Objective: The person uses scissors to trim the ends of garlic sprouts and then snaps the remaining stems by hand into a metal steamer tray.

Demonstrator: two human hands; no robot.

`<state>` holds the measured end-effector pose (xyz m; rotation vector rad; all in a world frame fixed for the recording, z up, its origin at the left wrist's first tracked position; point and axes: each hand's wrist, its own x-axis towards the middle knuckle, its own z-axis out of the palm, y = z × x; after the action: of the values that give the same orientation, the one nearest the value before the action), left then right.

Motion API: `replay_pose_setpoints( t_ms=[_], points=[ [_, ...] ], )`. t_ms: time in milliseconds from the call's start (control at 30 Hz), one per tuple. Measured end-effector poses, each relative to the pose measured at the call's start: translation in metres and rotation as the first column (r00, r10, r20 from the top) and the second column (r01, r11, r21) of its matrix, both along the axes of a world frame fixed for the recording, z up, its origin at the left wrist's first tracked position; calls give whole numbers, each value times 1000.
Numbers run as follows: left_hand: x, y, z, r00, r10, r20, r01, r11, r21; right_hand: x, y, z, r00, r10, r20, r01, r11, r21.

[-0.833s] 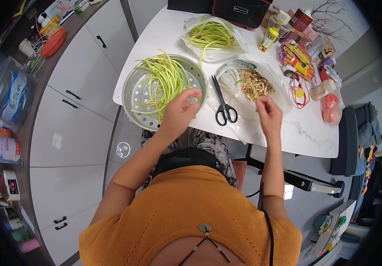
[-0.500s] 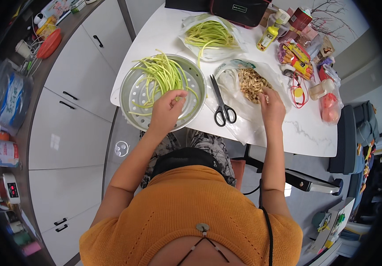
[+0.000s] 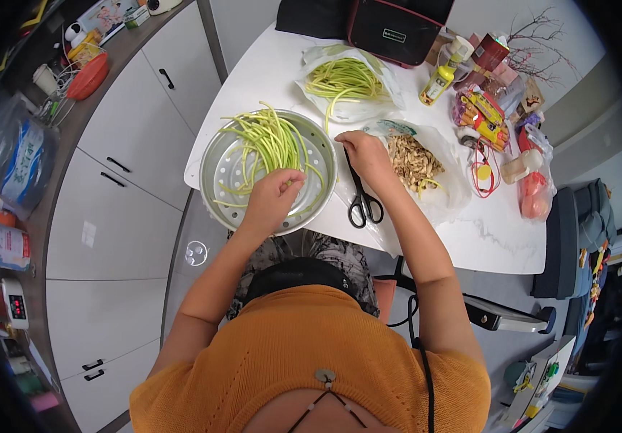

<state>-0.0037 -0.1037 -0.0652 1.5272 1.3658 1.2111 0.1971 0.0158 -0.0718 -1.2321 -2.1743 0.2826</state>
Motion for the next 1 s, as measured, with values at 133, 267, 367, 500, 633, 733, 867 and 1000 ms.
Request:
replay_pose_setpoints(
  t_ms=[133,267,367,500,633,733,867,1000],
  points=[
    [1,1,6,999,3,50,-1,999,-35,-9,26,-3,998,60,-10,-60,980,-189],
    [2,4,7,994,-10,110,18,998,-65,-17,45,2,984,-1,-175,-121,717,-686],
    [4,7,-2,988,-21,155,31,998,-63,-16,50,0,984,-10,-176,-124,668,-734],
    [4,7,-2,981,-35,191,58,991,-116,-5,39,15,904,-96,-417,-170,815,-554],
    [11,9,9,986,-98,131,111,989,-96,23,17,43,759,-202,-618,-247,790,-561],
    [22,14,16,983,-120,141,128,991,-48,45,-3,50,639,-226,-736,-353,763,-541],
    [38,23,21,971,-187,150,194,980,-35,67,-29,57,528,-267,-806,-436,729,-527],
    [55,28,31,922,-218,321,256,963,-83,74,-56,58,564,-304,-768,-414,701,-581]
  ],
)
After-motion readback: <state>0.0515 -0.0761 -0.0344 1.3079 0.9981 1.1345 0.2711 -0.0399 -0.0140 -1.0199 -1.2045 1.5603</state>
